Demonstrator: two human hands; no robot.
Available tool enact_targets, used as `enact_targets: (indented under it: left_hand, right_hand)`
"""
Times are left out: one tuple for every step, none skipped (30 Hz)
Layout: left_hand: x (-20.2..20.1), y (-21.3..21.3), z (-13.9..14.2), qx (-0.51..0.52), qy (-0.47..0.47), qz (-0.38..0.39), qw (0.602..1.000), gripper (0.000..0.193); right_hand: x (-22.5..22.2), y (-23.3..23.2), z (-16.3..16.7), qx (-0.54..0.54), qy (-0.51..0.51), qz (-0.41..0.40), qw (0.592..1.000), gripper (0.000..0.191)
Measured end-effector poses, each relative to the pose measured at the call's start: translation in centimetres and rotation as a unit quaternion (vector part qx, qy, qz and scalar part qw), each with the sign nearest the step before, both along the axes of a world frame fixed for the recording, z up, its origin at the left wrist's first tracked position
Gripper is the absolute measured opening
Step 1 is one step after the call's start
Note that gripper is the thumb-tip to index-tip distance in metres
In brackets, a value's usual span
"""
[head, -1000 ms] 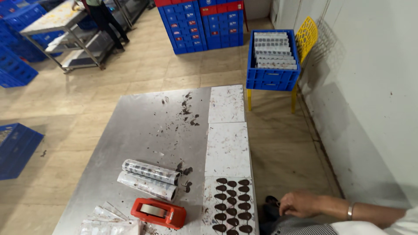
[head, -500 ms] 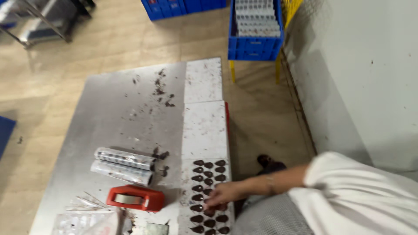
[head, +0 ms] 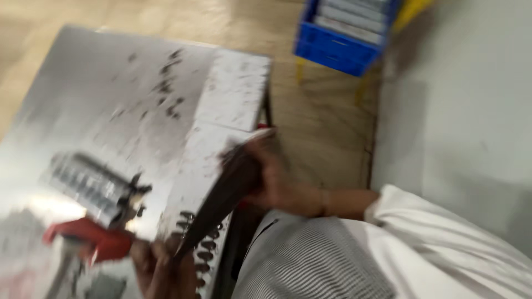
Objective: The person pipes teardrop-shaped chocolate onto sheets of paper using a piping bag, then rolls the filled sheets into cylinders and secures them with tape. The person repeats the process with a second sheet, piping more chocolate and rolling it up.
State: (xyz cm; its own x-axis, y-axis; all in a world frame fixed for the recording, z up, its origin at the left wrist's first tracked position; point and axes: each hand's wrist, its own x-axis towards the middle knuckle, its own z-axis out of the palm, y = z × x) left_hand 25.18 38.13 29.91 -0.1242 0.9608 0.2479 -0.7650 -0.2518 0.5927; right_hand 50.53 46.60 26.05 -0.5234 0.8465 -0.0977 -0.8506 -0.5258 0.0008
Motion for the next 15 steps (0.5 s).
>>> enact_targets:
  left_hand:
    - [1.8, -0.6, -0.7, -0.014, -0.013, -0.015, 1.0, 0.029]
    - [3.3, -0.9, -1.3, -0.029, -0.032, -0.023, 0.999, 0.03]
    - [4.6, -0.6, -1.9, -0.059, -0.036, -0.011, 0.998, 0.029]
    - [5.7, 0.3, -2.4, -0.068, -0.073, -0.013, 0.995, 0.027]
    - [6.6, 1.3, -2.8, -0.077, -0.11, -0.019, 0.991, 0.025]
    - [7.2, 2.2, -2.8, -0.065, -0.104, -0.014, 0.992, 0.024]
    - [7.4, 3.2, -2.5, -0.056, -0.093, -0.014, 0.994, 0.023]
    - [7.5, 4.3, -2.0, -0.061, -0.066, -0.002, 0.996, 0.024]
    - [7.7, 5.4, -1.4, -0.07, -0.036, 0.002, 0.997, 0.024]
    - [7.3, 6.1, -0.4, -0.088, -0.006, -0.005, 0.996, 0.025]
    - [6.8, 7.2, 0.6, -0.063, 0.016, -0.016, 0.998, 0.026]
    - [6.8, 8.8, 1.4, -0.03, 0.03, -0.027, 0.999, 0.027]
    - [6.9, 10.1, 2.2, 0.004, 0.037, -0.033, 0.999, 0.028]
    - [7.0, 11.1, 3.0, 0.042, 0.041, -0.026, 0.998, 0.028]
    - [7.0, 12.1, 3.7, 0.073, 0.048, -0.015, 0.996, 0.028]
  right_hand:
    - [2.1, 0.4, 0.8, 0.058, 0.06, -0.04, 0.996, 0.061]
    - [3.5, 1.6, 1.3, 0.064, 0.058, -0.027, 0.996, 0.059]
    - [4.6, 2.6, 1.4, 0.071, 0.056, -0.013, 0.996, 0.057]
    - [5.1, 3.7, 1.2, 0.043, 0.008, 0.0, 0.999, 0.049]
    - [5.3, 4.8, 0.8, 0.015, -0.043, 0.009, 0.999, 0.042]
    - [5.6, 5.6, 0.4, -0.012, -0.094, 0.012, 0.995, 0.036]
    - [5.8, 6.6, 0.2, 0.003, -0.123, 0.016, 0.992, 0.036]
    - [5.7, 7.7, 0.2, 0.017, -0.148, 0.012, 0.989, 0.035]
    - [5.6, 8.8, 0.6, 0.026, -0.17, 0.001, 0.985, 0.035]
    - [5.7, 9.2, 1.5, 0.048, -0.02, 0.008, 0.999, 0.038]
    - [6.0, 10.2, 3.0, 0.083, 0.126, 0.002, 0.989, 0.05]
    - [6.8, 11.1, 5.1, 0.148, -0.03, -0.061, 0.987, 0.052]
    - [7.7, 11.8, 7.3, 0.209, -0.189, -0.118, 0.952, 0.054]
    - [8.7, 12.8, 9.8, 0.295, -0.201, -0.171, 0.918, 0.05]
    - [8.9, 13.3, 11.6, 0.317, -0.185, -0.186, 0.912, 0.037]
